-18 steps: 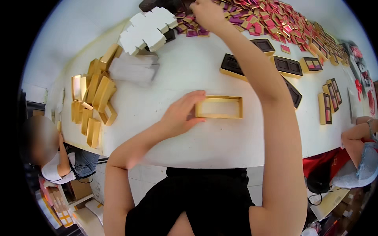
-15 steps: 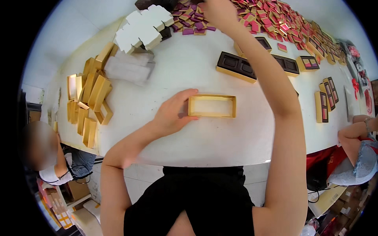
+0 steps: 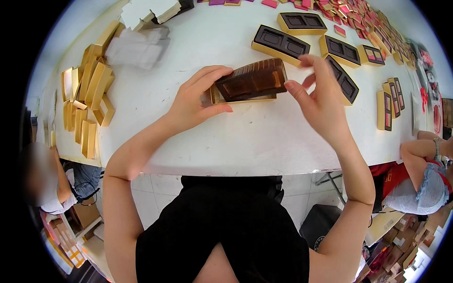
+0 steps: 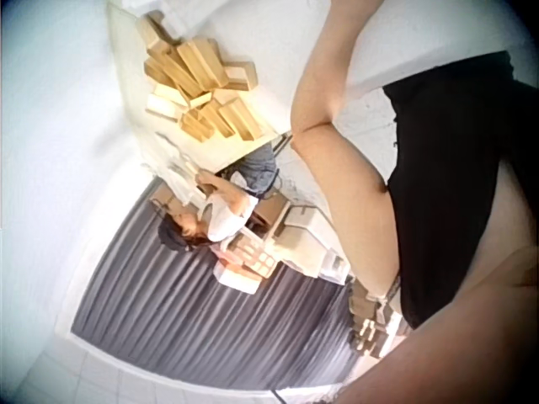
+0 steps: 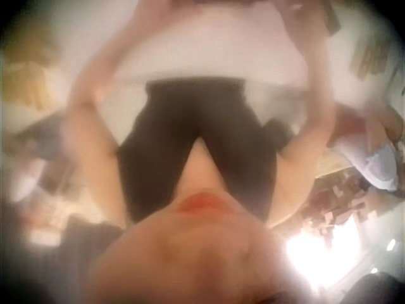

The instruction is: The person assembles cosmetic compacts by placing dark brown plastic inserts into gold-colored rectangular trays. They then place small pink and purple rectangular inserts into the compartments of the dark brown inserts. The person also folds white cardboard boxes and places the assembled compacts inside them.

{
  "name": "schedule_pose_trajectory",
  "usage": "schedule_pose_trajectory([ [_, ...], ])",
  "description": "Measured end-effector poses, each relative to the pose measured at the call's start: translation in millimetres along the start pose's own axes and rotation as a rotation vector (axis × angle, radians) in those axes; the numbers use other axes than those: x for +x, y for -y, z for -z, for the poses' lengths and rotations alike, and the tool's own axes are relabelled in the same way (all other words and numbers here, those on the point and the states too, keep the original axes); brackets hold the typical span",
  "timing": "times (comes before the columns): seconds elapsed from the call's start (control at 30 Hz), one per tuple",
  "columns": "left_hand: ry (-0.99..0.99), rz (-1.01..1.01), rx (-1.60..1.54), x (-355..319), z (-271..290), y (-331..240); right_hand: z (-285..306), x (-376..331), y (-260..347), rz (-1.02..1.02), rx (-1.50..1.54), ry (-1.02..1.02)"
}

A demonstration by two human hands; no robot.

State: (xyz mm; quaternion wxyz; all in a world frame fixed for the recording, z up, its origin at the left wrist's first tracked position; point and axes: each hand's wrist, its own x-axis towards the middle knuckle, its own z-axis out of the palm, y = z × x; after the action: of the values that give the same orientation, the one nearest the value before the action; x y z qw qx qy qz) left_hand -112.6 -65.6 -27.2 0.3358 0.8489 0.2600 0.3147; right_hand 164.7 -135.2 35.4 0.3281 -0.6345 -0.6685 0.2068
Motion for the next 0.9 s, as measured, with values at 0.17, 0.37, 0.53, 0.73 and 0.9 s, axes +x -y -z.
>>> schedule_pose_trajectory([
  [0.17, -0.045, -0.012, -0.014, 3.7, -5.7, 1.6, -22.2, 10.1, 22.8, 0.656, -0.542, 0.08],
  [0.37, -0.101, 0.071, 0.015, -2.4, -7.0, -2.7, -30.3, 24.1, 0.2, 0.694, -0.367, 0.27],
  [0.53, -0.077, 0.055, -0.054, -2.3, -9.6, 2.6, -42.3, 19.2, 9.0, 0.756, -0.416, 0.266],
  [0.73, -0.081, 0.124, -0.068, -2.7, -8.1, -0.1, -28.8, 24.4, 5.9, 0.645, -0.459, 0.26],
  [0.9, -0.084, 0.093, -0.048, -1.9, -8.0, 0.7, -40.8, 24.8, 4.6, 0.697, -0.372, 0.228],
])
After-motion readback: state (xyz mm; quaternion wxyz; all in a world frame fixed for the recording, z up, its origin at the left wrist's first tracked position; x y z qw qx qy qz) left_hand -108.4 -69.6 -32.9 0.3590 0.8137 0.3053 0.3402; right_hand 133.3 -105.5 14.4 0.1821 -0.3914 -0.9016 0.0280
